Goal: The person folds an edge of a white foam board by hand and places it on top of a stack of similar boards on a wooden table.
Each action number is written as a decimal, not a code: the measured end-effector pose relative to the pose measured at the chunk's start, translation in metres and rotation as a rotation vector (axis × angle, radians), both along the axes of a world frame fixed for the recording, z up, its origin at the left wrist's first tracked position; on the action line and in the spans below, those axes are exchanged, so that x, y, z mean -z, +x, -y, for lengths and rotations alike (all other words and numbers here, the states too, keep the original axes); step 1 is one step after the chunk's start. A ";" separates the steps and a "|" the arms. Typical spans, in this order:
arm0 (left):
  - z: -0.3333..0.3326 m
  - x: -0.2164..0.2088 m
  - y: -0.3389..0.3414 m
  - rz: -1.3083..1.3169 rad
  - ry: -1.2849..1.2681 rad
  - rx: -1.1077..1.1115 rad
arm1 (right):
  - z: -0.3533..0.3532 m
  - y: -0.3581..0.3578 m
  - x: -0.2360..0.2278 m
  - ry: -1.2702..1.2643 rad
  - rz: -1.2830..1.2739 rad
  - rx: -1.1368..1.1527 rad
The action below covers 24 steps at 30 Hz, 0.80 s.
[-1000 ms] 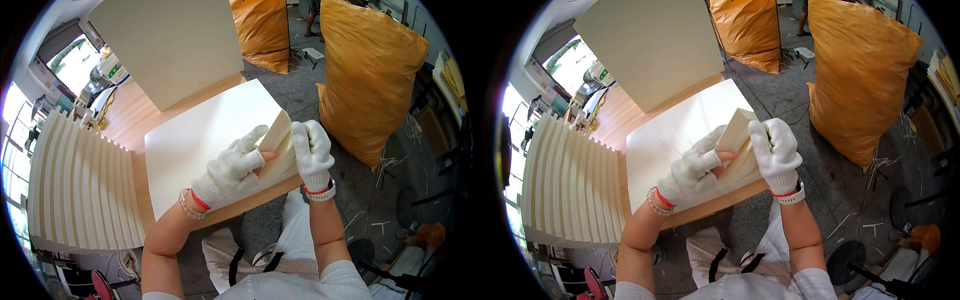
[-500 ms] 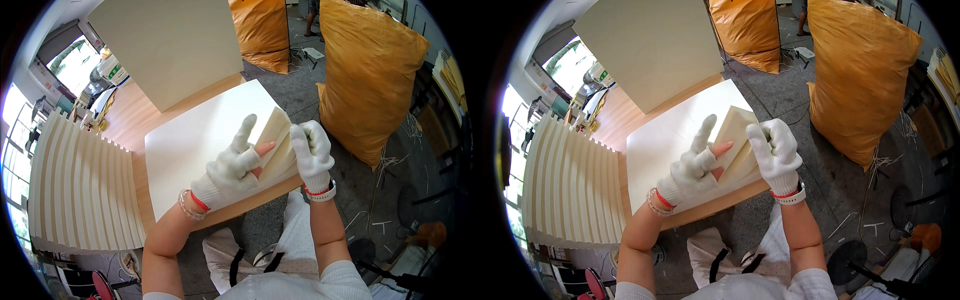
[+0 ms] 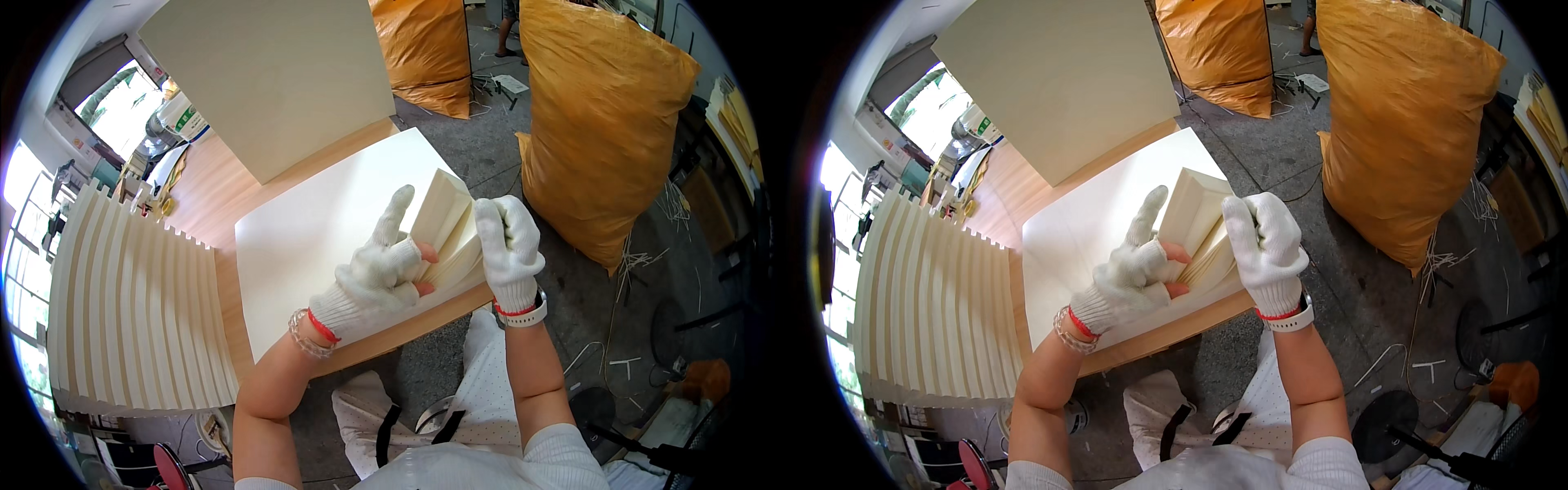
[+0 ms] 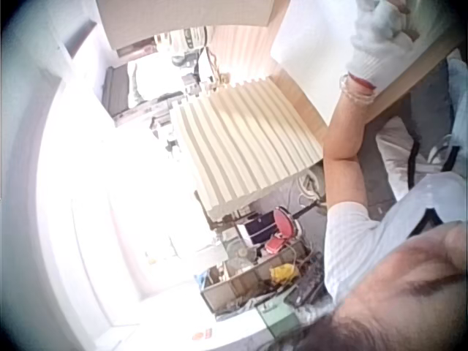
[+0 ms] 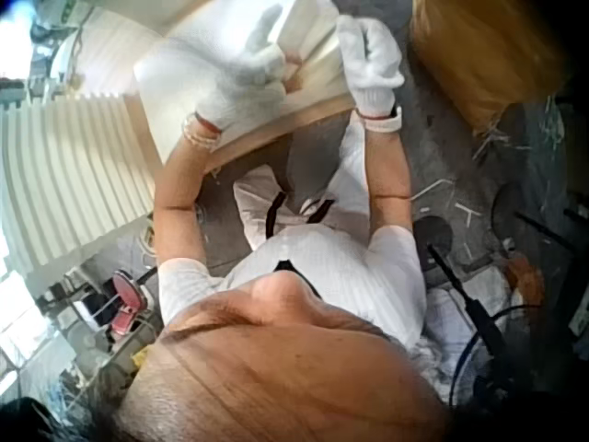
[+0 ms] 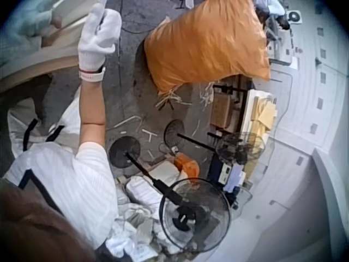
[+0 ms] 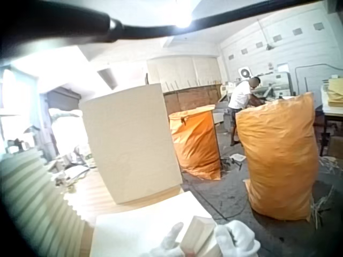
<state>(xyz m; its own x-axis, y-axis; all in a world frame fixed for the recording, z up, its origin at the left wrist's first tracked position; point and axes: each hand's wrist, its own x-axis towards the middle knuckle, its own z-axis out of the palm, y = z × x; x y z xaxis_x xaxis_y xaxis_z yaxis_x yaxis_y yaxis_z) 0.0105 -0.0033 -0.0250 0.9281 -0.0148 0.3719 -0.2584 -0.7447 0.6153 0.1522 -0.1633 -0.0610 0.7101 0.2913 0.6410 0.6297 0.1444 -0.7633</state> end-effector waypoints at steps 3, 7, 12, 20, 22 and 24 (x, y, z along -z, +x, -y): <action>0.002 -0.001 -0.001 0.007 -0.042 -0.024 | 0.002 0.001 0.002 0.007 0.008 -0.037; 0.000 -0.005 -0.001 -0.017 0.077 0.035 | 0.002 0.001 0.002 -0.004 -0.042 -0.047; 0.000 -0.003 -0.001 -0.029 0.054 0.034 | -0.002 0.000 0.003 0.019 -0.050 -0.008; 0.002 -0.003 -0.001 -0.021 -0.052 0.007 | 0.000 0.001 0.006 0.050 -0.046 -0.051; 0.003 -0.004 0.000 -0.027 0.002 -0.008 | 0.001 0.001 0.006 0.041 -0.035 -0.069; 0.007 -0.007 -0.001 -0.040 0.086 -0.022 | 0.002 0.001 0.005 0.039 -0.033 -0.069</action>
<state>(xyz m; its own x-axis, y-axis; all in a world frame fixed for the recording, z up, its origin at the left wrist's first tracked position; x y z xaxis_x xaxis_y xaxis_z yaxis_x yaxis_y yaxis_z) 0.0097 -0.0101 -0.0180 0.9426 -0.0246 0.3331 -0.2182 -0.8005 0.5583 0.1531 -0.1649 -0.0659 0.7100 0.3152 0.6298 0.5922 0.2167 -0.7761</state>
